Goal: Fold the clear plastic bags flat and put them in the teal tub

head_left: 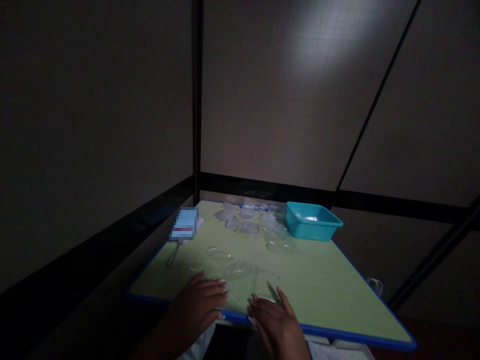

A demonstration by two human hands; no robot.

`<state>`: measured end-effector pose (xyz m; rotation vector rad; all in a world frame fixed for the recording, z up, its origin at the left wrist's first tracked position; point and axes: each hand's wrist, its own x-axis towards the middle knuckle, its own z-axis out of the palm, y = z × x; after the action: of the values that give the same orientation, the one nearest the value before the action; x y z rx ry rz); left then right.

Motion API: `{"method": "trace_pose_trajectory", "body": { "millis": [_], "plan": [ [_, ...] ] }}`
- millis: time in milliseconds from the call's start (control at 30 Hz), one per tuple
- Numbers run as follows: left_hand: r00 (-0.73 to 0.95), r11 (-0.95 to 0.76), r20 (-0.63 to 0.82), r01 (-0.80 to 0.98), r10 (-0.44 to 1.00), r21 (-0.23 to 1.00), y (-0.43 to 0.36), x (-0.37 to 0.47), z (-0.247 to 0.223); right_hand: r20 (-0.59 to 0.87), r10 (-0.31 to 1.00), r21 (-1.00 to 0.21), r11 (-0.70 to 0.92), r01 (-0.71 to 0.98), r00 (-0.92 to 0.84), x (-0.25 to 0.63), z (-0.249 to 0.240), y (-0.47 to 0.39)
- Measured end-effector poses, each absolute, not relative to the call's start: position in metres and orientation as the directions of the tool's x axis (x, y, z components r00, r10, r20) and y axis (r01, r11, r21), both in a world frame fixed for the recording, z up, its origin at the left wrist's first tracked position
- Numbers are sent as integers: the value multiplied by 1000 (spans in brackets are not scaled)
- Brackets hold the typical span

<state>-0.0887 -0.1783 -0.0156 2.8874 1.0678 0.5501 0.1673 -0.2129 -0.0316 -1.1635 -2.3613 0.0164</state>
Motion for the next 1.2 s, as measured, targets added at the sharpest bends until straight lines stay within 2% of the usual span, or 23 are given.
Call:
{"method": "trace_pose_trajectory", "body": {
  "millis": [167,333,433,633,767,900,1067,1200],
  "plan": [
    [721,-777,318,624,615,87,-172,-96,-19,368,821,-421,566,709,-437,159,-6,-216],
    [665,-735,372,673,648,77,-167,-92,-23,332,848,-523,531,667,-414,162,6,-212],
    [657,-736,353,657,666,165,-162,-96,-23,318,857,-536,515,669,-406,173,5,-211],
    [726,-750,238,541,645,381,-157,-108,-12,329,850,-485,526,699,-411,199,-10,-217],
    [652,-614,174,541,738,575,-155,-106,1,390,869,-526,481,701,-303,201,-13,-216],
    [517,-404,98,522,851,751,-144,-103,5,363,915,-628,378,680,-173,197,-8,-208],
    [387,-378,165,575,907,726,-124,-103,0,295,954,-697,258,669,-60,193,-11,-198],
    [367,-354,140,618,919,702,-111,-100,-1,272,962,-708,199,677,3,193,-15,-193]
  ]
}}
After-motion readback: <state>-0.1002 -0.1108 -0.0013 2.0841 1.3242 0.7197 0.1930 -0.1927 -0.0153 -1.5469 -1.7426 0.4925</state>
